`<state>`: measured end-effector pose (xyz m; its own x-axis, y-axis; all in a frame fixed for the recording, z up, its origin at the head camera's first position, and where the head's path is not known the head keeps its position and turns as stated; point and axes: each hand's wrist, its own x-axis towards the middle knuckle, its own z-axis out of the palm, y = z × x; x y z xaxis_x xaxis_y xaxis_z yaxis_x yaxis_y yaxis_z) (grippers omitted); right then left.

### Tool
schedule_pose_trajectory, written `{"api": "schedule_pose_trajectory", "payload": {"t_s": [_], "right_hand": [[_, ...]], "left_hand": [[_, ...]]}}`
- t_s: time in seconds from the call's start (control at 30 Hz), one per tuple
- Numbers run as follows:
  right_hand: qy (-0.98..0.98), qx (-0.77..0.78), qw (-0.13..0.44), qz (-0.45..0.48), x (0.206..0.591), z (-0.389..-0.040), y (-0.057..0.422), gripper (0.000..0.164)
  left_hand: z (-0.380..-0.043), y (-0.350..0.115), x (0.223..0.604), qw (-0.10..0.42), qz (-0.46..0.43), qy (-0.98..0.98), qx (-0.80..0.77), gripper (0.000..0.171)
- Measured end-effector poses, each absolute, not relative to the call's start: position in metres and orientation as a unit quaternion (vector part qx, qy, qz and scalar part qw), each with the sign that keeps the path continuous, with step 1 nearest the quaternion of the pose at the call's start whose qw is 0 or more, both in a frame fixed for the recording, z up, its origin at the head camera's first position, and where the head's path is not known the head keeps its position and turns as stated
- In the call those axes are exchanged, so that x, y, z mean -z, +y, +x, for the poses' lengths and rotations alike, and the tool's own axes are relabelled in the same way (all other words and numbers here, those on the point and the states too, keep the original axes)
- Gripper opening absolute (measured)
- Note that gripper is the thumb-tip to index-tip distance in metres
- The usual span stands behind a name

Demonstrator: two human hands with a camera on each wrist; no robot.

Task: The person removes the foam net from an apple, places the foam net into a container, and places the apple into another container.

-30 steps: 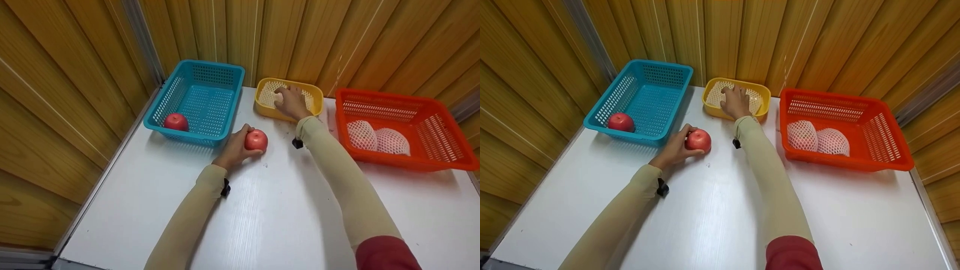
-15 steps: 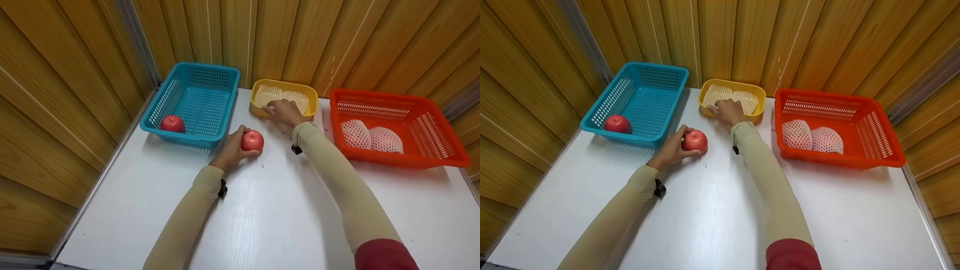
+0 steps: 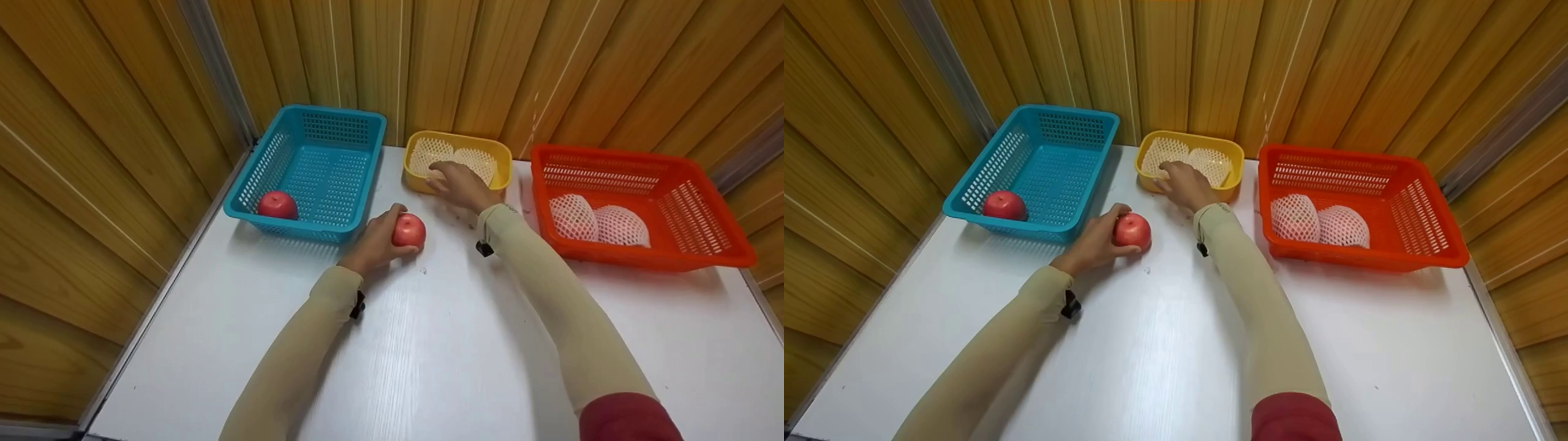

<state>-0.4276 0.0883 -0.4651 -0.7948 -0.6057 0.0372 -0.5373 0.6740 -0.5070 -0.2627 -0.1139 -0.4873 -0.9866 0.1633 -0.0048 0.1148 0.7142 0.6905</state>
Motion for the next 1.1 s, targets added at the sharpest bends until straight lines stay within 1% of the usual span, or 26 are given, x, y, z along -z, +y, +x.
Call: {"api": "schedule_pose_trajectory", "payload": {"t_s": [0.13,0.4,0.53,0.67,0.9,1.1], "right_hand": [[0.911,0.262,0.049,-0.316,0.467,-0.425,0.091,0.052],[0.915,0.257,0.022,-0.311,0.470,-0.418,0.097,0.052],[0.916,0.248,0.015,-0.315,0.472,-0.415,0.099,0.051],[0.914,0.245,-0.006,-0.323,0.473,-0.413,0.101,0.049],[0.912,0.251,-0.033,-0.324,0.476,-0.409,0.103,0.049],[0.907,0.258,-0.066,-0.325,0.475,-0.406,0.105,0.047]], "left_hand": [[-0.260,-0.114,0.482,0.035,0.091,0.943,-0.319,0.081],[-0.265,-0.107,0.470,0.038,0.130,0.966,-0.221,0.068],[-0.269,-0.103,0.464,0.037,0.139,0.973,-0.180,0.064],[-0.271,-0.098,0.462,0.046,0.137,0.976,-0.164,0.067],[-0.272,-0.095,0.455,0.066,0.150,0.979,-0.124,0.077],[-0.274,-0.090,0.438,0.092,0.165,0.976,-0.107,0.079]]}}
